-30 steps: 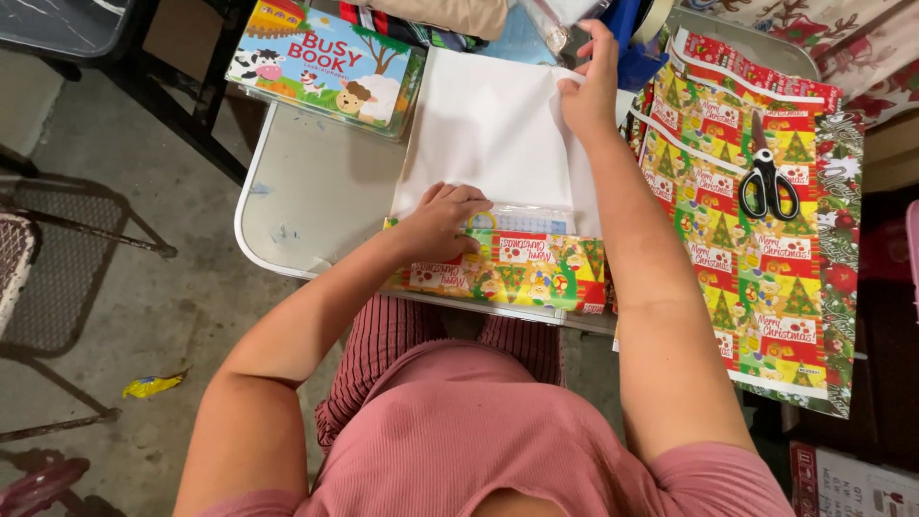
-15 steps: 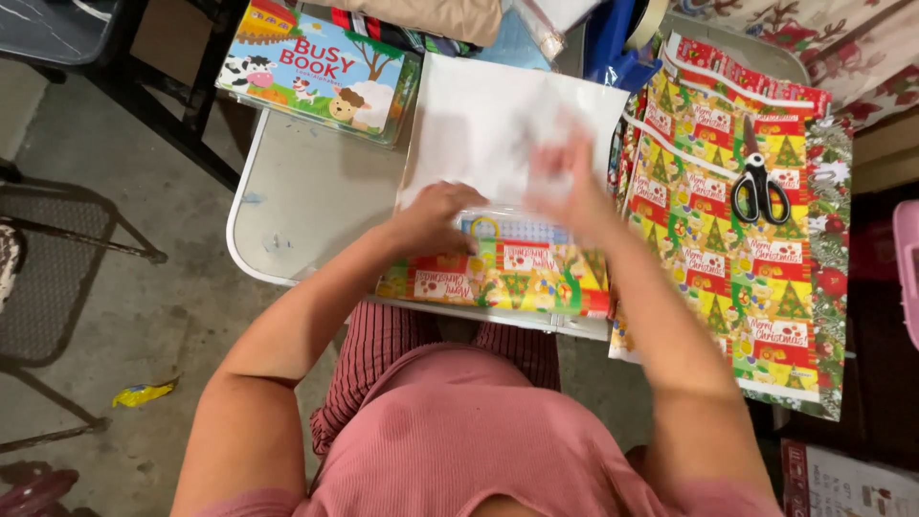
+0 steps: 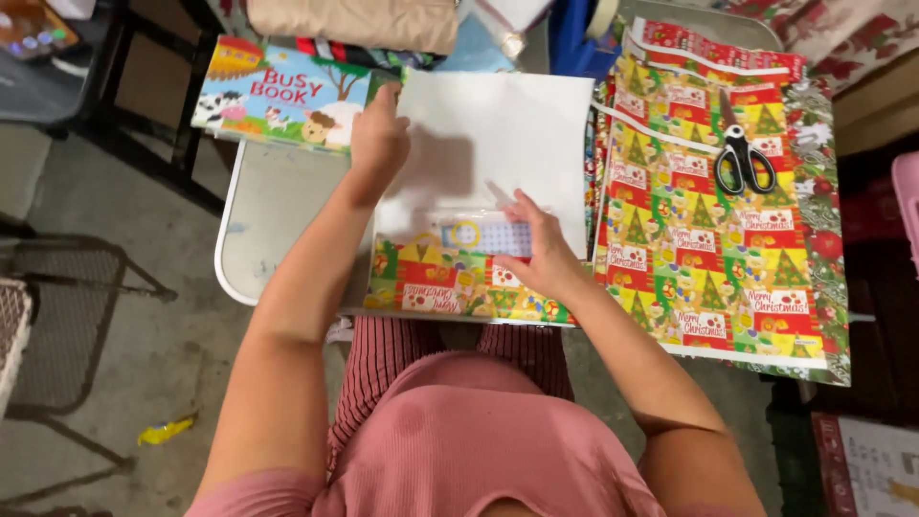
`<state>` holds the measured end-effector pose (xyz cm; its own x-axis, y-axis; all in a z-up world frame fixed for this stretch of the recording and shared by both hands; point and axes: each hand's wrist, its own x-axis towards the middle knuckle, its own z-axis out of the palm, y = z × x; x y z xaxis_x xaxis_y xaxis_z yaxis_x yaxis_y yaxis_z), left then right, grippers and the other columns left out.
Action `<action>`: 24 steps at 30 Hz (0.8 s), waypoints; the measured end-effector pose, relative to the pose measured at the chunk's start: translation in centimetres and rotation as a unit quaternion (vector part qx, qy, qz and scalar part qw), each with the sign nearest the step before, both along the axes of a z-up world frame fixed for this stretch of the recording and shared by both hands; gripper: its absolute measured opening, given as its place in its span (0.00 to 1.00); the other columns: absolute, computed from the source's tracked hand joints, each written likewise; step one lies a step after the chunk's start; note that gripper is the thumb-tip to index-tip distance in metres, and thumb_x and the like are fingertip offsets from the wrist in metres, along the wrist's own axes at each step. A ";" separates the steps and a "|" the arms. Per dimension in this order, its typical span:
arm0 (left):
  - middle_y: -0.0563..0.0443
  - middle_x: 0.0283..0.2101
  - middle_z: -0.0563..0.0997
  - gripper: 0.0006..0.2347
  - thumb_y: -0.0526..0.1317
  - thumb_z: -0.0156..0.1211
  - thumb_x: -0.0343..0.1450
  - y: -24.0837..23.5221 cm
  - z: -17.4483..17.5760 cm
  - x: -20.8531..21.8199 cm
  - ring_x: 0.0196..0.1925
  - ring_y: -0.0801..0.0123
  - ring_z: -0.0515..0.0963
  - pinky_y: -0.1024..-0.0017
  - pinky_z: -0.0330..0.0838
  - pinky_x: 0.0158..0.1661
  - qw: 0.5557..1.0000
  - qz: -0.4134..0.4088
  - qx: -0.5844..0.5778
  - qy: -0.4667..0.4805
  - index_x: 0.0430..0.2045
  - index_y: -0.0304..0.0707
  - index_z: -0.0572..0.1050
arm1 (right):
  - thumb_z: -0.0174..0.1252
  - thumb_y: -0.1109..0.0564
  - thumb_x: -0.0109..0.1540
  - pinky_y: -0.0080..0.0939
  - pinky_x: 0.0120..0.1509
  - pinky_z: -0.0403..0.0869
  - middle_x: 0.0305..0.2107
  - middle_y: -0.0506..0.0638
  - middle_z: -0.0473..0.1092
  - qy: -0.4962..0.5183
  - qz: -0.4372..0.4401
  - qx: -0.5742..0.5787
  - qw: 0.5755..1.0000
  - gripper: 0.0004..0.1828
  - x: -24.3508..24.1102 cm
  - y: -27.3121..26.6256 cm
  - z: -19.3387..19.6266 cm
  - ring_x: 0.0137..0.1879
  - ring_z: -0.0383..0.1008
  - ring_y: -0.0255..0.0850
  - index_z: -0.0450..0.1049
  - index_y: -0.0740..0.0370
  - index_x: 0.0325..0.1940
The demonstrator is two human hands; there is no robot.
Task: Wrapping a book in decorative Christmas-themed paper using scissors and tape.
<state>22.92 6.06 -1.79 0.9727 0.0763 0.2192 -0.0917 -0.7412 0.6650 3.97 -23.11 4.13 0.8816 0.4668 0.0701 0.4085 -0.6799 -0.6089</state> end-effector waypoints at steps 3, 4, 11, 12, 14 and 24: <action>0.44 0.40 0.82 0.20 0.28 0.57 0.70 -0.3 3.3 -4.9 0.40 0.42 0.80 0.54 0.67 0.37 0.991 -0.018 -0.096 -0.086 0.57 0.43 0.66 | 0.68 0.56 0.58 0.62 0.71 0.67 0.63 0.61 0.61 -0.035 0.026 0.020 0.999 0.57 -0.1 -0.5 -1.4 0.68 0.59 0.56 0.34 0.57 0.78; 0.44 0.40 0.82 0.20 0.28 0.57 0.70 0.1 3.5 -5.2 0.40 0.42 0.80 0.54 0.67 0.37 0.992 -0.019 -0.093 -0.085 0.57 0.43 0.66 | 0.68 0.56 0.58 0.62 0.71 0.67 0.63 0.61 0.61 -0.034 0.026 0.024 0.999 0.57 -0.1 -0.4 -1.2 0.68 0.59 0.56 0.34 0.57 0.78; 0.44 0.53 0.80 0.14 0.33 0.54 0.76 2.3 5.2 -3.5 0.54 0.57 0.78 0.62 0.71 0.53 0.971 -0.040 -0.166 -0.167 0.57 0.36 0.68 | 0.68 0.55 0.60 0.64 0.71 0.64 0.61 0.62 0.63 -0.034 -0.011 0.051 0.998 0.53 1.0 2.4 -2.1 0.67 0.59 0.57 0.39 0.61 0.77; 0.49 0.47 0.82 0.13 0.31 0.54 0.75 2.6 5.6 -3.0 0.46 0.63 0.79 0.65 0.72 0.48 0.971 -0.040 -0.170 -0.163 0.55 0.39 0.68 | 0.68 0.55 0.60 0.62 0.72 0.64 0.58 0.62 0.64 -0.094 -0.002 0.063 0.994 0.50 1.7 3.0 -2.8 0.65 0.61 0.57 0.43 0.65 0.76; 0.46 0.52 0.77 0.23 0.32 0.62 0.74 3.7 4.5 -1.6 0.51 0.57 0.76 0.60 0.69 0.53 0.986 0.016 -0.067 -0.153 0.62 0.41 0.60 | 0.68 0.57 0.60 0.60 0.69 0.68 0.58 0.64 0.64 -0.082 -0.006 0.064 0.995 0.54 3.0 4.1 -3.7 0.64 0.62 0.58 0.38 0.56 0.78; 0.54 0.46 0.75 0.36 0.76 0.64 0.57 1.0 3.0 -13.3 0.53 0.53 0.76 0.52 0.68 0.55 0.919 -0.249 0.296 0.075 0.53 0.58 0.73 | 0.74 0.48 0.58 0.62 0.72 0.55 0.56 0.62 0.68 -0.127 -0.030 0.065 0.989 0.59 4.0 4.3 -4.2 0.61 0.67 0.62 0.40 0.59 0.80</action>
<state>9.62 7.07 1.19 0.8772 -0.4762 -0.0613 -0.4578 -0.8680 0.1926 8.01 -18.84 -0.03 0.8540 0.3856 0.3494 0.5203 -0.6301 -0.5764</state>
